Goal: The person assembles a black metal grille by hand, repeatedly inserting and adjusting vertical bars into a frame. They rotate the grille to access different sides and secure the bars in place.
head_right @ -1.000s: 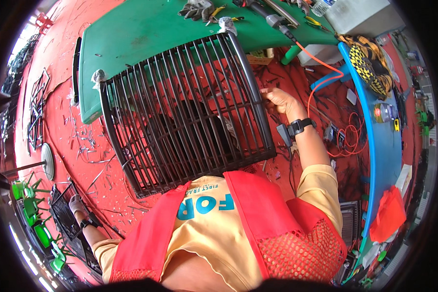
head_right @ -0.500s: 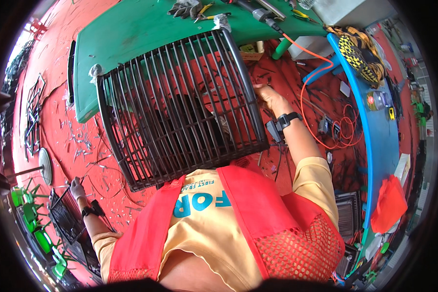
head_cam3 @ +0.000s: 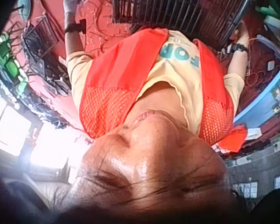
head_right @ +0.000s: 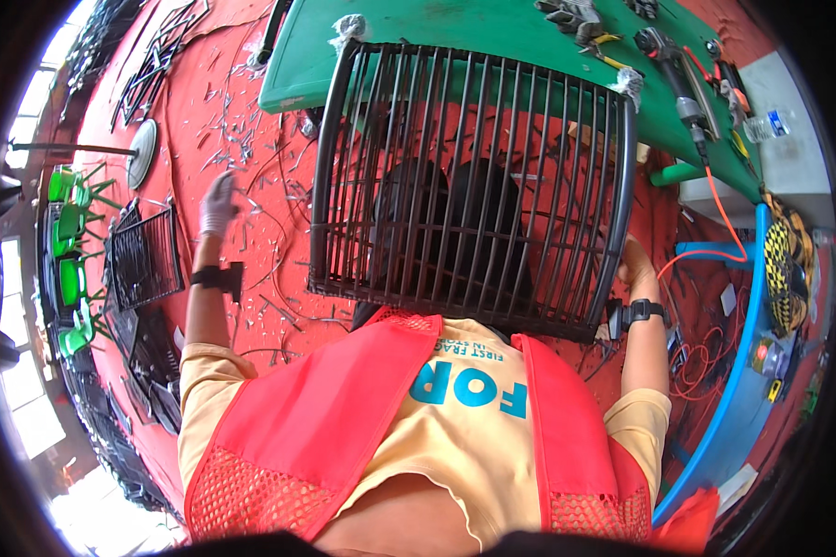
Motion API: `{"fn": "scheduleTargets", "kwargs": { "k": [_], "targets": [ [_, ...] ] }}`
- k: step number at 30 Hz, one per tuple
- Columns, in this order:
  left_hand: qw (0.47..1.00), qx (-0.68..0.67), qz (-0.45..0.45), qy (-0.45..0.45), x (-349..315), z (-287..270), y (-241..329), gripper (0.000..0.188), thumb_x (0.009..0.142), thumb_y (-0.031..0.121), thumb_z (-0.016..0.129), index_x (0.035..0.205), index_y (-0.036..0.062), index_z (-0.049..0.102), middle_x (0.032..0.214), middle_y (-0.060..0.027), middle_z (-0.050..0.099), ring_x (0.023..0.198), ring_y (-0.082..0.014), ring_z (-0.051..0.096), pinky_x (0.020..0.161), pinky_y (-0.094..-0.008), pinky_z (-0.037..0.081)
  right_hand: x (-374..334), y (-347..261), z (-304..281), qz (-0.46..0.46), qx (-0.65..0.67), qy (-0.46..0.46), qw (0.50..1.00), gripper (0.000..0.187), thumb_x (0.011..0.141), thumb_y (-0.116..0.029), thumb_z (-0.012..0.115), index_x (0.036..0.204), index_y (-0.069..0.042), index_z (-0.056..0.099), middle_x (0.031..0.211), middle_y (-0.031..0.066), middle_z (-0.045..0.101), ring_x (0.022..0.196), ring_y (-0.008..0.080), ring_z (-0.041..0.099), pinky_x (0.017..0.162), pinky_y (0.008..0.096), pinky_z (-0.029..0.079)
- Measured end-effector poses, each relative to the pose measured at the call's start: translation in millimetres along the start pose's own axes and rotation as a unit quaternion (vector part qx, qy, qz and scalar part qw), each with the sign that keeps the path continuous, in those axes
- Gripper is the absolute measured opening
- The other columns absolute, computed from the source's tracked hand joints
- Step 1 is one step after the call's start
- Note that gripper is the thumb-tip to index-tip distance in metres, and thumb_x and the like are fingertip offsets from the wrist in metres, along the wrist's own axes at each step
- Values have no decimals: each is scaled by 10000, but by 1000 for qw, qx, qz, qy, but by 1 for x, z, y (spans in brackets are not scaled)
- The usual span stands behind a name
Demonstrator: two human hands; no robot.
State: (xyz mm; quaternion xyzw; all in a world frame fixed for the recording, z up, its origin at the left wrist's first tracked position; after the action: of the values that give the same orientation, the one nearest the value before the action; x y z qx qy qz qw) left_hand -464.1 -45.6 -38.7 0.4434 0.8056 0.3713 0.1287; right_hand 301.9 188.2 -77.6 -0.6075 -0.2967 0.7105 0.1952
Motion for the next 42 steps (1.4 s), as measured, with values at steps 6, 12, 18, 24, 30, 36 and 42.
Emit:
{"fn": "scheduleTargets", "kwargs": {
  "k": [6, 12, 18, 24, 30, 36, 42],
  "targets": [
    [869, -385, -170, -260, -56, 136, 121, 423, 992, 278, 524, 1367, 84, 495, 788, 56, 589, 640, -40, 562, 575, -216, 492, 14, -4, -13, -31, -31, 33, 998, 222, 919, -287, 558, 999, -93, 631, 796, -5, 595, 655, 157, 566, 594, 296, 480],
    [846, -328, -46, -418, -61, 165, 114, 478, 881, 57, 617, 1340, 39, 487, 984, 14, 627, 806, -70, 583, 756, -264, 539, 20, 36, -15, 84, 124, -206, 967, 118, 904, -251, 565, 848, -161, 513, 677, -34, 481, 592, 122, 510, 530, 265, 443],
    [889, -96, 212, -395, -84, 157, 91, 345, 822, 20, 663, 1159, 68, 613, 921, 13, 634, 850, -97, 606, 754, -279, 537, -6, 72, -32, 18, 103, -88, 991, 113, 890, -270, 587, 844, -173, 552, 627, -64, 452, 523, 72, 439, 480, 228, 391],
    [754, -441, -284, -396, -99, 121, 87, 380, 838, 218, 715, 1170, 76, 597, 957, 13, 647, 843, -103, 639, 704, -259, 551, -47, 34, -24, 9, 88, 62, 994, 177, 885, -293, 590, 758, -170, 573, 534, -66, 451, 426, 91, 438, 385, 245, 350],
    [892, -323, -118, -294, -100, 100, 106, 298, 890, 108, 664, 1174, 23, 627, 854, 13, 647, 766, -63, 590, 697, -216, 504, -53, 37, -12, -4, 56, -18, 998, 130, 883, -259, 622, 881, -134, 657, 617, -53, 562, 438, 58, 440, 416, 221, 368],
    [961, -165, 46, -219, -108, 86, 111, 145, 900, 53, 629, 1008, -33, 672, 891, 2, 662, 838, -79, 587, 748, -248, 495, -62, 45, -27, 39, 26, -71, 996, 151, 874, -292, 650, 881, -142, 654, 587, -50, 528, 430, 58, 399, 423, 215, 334],
    [872, -277, -235, -327, -117, 46, 79, 197, 930, 248, 617, 914, 55, 657, 631, 62, 487, 521, -26, 409, 456, -201, 318, -82, 41, -14, 68, -92, -116, 987, 88, 887, -160, 551, 816, -122, 585, 567, -25, 481, 431, 52, 414, 387, 244, 346]
  ]
}}
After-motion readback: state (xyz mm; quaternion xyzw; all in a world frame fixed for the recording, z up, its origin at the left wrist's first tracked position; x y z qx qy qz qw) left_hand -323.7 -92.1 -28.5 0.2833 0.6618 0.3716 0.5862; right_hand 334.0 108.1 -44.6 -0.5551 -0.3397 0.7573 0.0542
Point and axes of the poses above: each hand's wrist, its own x-axis towards the middle knuckle, its own z-axis out of the palm, y = z × x, the point moved 3 cm from there along x, towards the middle knuckle
